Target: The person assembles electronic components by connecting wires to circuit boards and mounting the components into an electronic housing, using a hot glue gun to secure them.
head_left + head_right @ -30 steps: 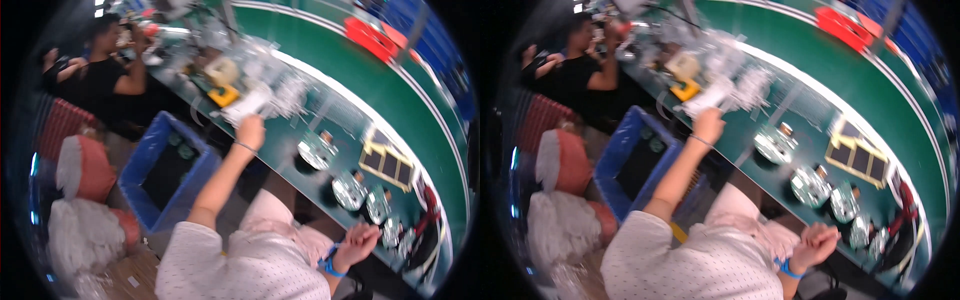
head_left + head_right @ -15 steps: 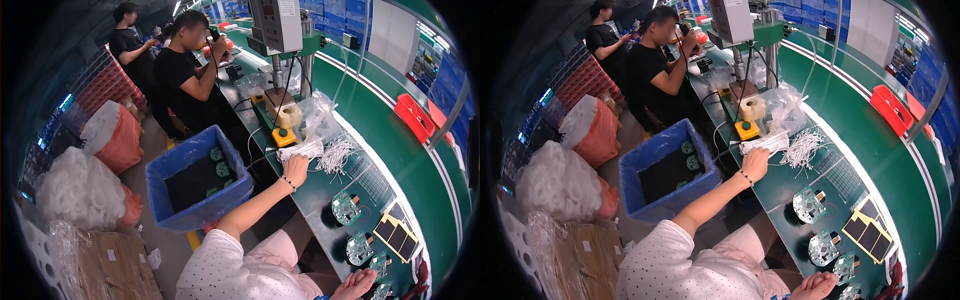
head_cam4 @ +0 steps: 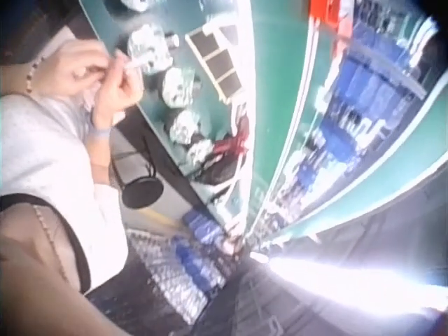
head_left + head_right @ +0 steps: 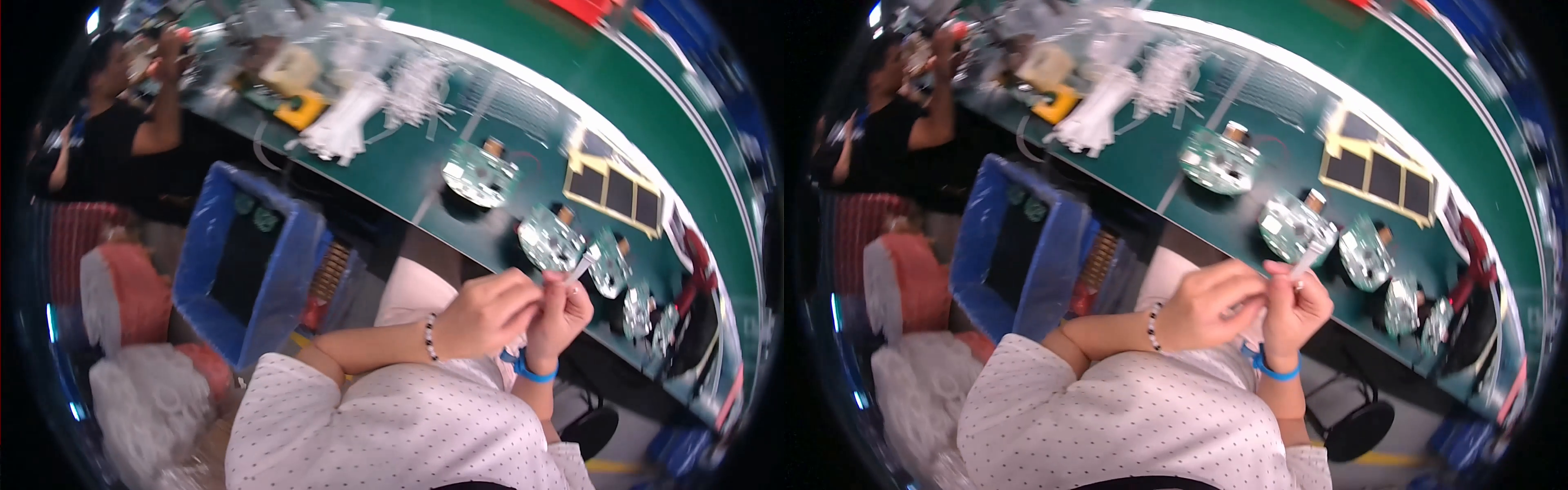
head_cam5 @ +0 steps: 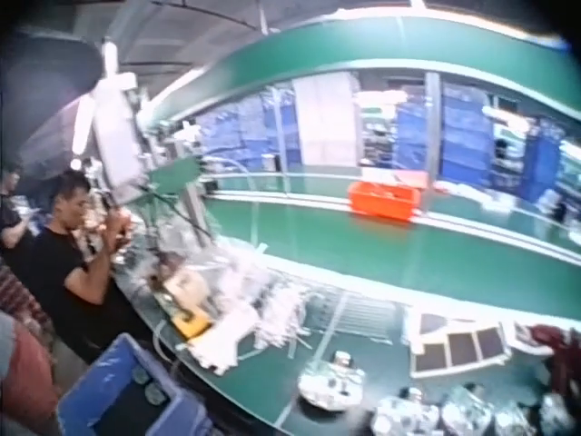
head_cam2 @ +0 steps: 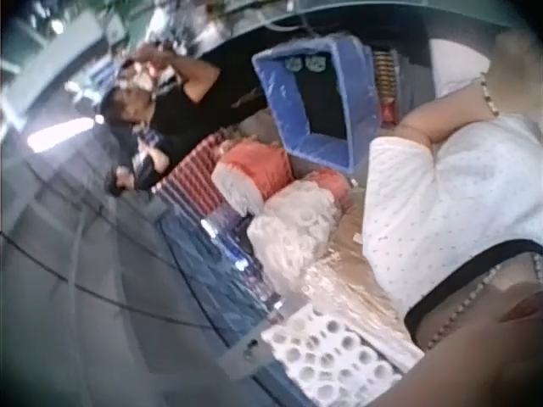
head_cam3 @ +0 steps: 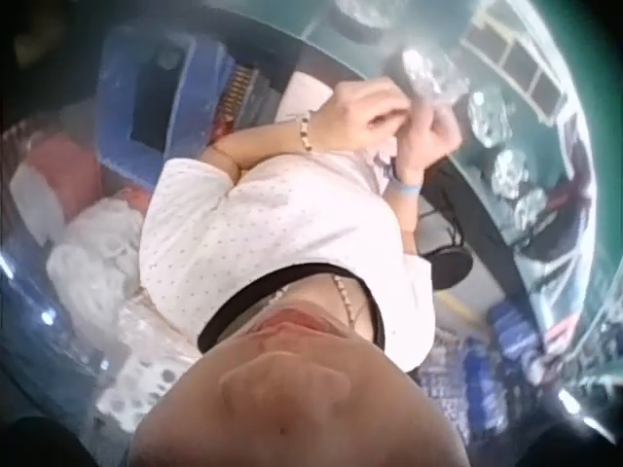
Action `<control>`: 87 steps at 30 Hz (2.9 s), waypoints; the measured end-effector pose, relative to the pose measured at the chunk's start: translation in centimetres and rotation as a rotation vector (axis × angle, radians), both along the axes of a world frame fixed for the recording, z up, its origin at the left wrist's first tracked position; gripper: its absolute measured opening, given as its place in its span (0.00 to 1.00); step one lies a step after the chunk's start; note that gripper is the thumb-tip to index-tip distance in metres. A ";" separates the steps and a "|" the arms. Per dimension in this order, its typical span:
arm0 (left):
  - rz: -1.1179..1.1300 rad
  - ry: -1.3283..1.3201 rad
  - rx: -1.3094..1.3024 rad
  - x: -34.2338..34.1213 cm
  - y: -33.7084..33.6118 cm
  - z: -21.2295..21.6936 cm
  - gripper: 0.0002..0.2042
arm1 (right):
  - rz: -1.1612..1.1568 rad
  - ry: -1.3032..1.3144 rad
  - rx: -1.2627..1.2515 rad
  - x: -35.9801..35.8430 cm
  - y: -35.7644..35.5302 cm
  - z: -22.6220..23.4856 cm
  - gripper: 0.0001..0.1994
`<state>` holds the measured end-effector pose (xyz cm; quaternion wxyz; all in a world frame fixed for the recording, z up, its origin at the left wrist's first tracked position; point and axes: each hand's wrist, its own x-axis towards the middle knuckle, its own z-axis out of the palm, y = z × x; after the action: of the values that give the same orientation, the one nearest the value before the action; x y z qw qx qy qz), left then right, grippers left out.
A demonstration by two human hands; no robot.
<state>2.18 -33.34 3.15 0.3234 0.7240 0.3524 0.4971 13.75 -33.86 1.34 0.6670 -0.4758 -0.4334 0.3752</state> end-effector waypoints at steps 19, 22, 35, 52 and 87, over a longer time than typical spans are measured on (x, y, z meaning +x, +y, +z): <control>0.167 -0.211 -0.202 -3.2 11.3 -10.1 0.57 | 0.352 0.237 -0.199 2.6 -1.1 0.1 0.23; 0.193 -0.127 -0.152 -3.3 11.7 -9.1 0.57 | 0.431 0.260 -0.254 2.4 -0.7 0.2 0.21; 0.020 0.326 0.475 -4.2 7.0 0.8 0.43 | 0.103 0.196 -0.108 1.2 1.3 0.9 0.13; -0.362 0.709 0.932 -1.7 9.8 8.6 0.36 | 0.201 1.183 -0.086 -2.7 4.0 1.5 0.15; 0.145 -0.213 0.022 -1.3 6.3 -0.6 0.24 | 0.184 -0.378 -0.150 4.7 -1.1 4.6 0.03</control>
<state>0.90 -27.09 2.53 0.3142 0.6433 0.3617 0.5972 18.41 -34.99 5.89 0.4999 -0.5444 -0.5631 0.3698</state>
